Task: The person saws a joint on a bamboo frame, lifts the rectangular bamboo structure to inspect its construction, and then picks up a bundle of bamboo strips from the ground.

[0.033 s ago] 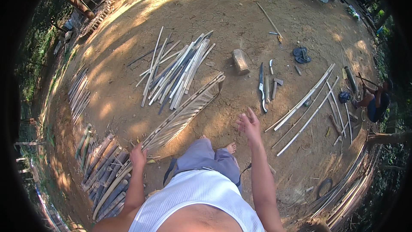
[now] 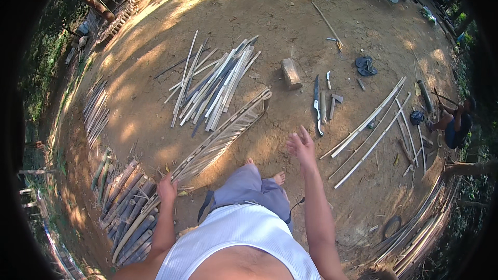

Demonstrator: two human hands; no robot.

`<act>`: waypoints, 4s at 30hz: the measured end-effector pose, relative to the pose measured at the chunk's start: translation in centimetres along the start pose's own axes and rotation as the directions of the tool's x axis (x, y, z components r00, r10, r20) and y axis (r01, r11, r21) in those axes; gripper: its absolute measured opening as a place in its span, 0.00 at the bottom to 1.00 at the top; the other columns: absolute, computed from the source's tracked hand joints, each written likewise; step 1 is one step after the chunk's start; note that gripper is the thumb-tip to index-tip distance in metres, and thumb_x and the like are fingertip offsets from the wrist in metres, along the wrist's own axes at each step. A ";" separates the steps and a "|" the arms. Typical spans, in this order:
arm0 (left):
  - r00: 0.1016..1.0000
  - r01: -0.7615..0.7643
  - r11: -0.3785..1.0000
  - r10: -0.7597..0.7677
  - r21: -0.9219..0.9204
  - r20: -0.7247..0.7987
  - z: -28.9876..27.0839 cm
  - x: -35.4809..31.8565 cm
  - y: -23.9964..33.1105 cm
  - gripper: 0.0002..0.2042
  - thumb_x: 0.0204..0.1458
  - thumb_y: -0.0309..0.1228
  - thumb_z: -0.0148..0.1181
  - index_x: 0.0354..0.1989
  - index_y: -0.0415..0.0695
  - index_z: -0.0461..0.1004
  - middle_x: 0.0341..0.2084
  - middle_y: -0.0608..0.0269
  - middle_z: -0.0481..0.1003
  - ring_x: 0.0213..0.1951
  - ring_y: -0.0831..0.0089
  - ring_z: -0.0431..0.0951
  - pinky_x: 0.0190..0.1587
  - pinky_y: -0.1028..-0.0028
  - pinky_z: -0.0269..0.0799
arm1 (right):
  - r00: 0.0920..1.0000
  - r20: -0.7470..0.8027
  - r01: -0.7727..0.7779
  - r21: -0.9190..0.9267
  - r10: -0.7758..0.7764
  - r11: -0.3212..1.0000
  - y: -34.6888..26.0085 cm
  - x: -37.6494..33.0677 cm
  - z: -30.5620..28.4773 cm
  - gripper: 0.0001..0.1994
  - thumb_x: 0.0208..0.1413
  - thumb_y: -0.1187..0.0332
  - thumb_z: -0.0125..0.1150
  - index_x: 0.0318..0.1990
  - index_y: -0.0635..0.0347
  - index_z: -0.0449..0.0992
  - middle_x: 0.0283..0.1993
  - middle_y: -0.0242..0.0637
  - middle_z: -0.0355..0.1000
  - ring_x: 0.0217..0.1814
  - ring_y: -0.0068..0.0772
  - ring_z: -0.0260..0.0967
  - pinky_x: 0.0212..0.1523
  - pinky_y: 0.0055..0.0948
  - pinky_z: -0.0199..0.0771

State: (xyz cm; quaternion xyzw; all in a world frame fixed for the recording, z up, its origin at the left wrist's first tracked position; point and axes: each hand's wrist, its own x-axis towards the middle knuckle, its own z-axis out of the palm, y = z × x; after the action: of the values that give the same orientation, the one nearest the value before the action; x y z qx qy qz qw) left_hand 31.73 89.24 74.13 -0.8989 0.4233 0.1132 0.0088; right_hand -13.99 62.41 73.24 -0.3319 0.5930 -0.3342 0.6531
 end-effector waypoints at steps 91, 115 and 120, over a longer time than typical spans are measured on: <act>0.301 0.009 -0.867 -0.472 -0.498 0.828 5.8 2.4 15.7 0.16 0.56 0.28 0.65 0.50 0.39 0.70 0.43 0.54 0.77 0.41 0.58 0.84 0.48 0.63 0.85 | 0.636 0.230 -0.656 -0.341 0.737 0.673 -8.5 16.9 8.9 0.16 0.68 0.60 0.55 0.50 0.66 0.75 0.45 0.47 0.80 0.43 0.41 0.81 0.44 0.41 0.89; 0.486 -0.135 -0.830 -0.532 -0.542 0.693 5.1 28.0 16.0 0.13 0.57 0.28 0.65 0.48 0.39 0.72 0.44 0.54 0.77 0.46 0.58 0.82 0.52 0.51 0.83 | 0.803 0.441 -0.373 -0.150 0.400 0.916 -17.1 26.6 17.1 0.32 0.71 0.55 0.50 0.73 0.63 0.48 0.66 0.59 0.65 0.61 0.52 0.74 0.51 0.42 0.85; 0.330 -0.136 -0.882 -0.471 -0.452 0.818 15.3 25.7 21.5 0.21 0.51 0.28 0.69 0.52 0.40 0.70 0.46 0.56 0.74 0.47 0.60 0.79 0.51 0.52 0.82 | 0.798 0.312 -0.473 -0.207 0.516 0.856 -10.0 24.0 3.3 0.31 0.71 0.57 0.50 0.75 0.58 0.50 0.65 0.58 0.68 0.59 0.50 0.75 0.53 0.41 0.82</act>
State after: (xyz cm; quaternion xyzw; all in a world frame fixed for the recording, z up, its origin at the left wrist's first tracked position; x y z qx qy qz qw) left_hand 28.17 57.64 55.56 -0.3973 -0.5158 0.1813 -0.7370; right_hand -9.34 37.04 68.55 -0.2586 0.5494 -0.0503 0.7930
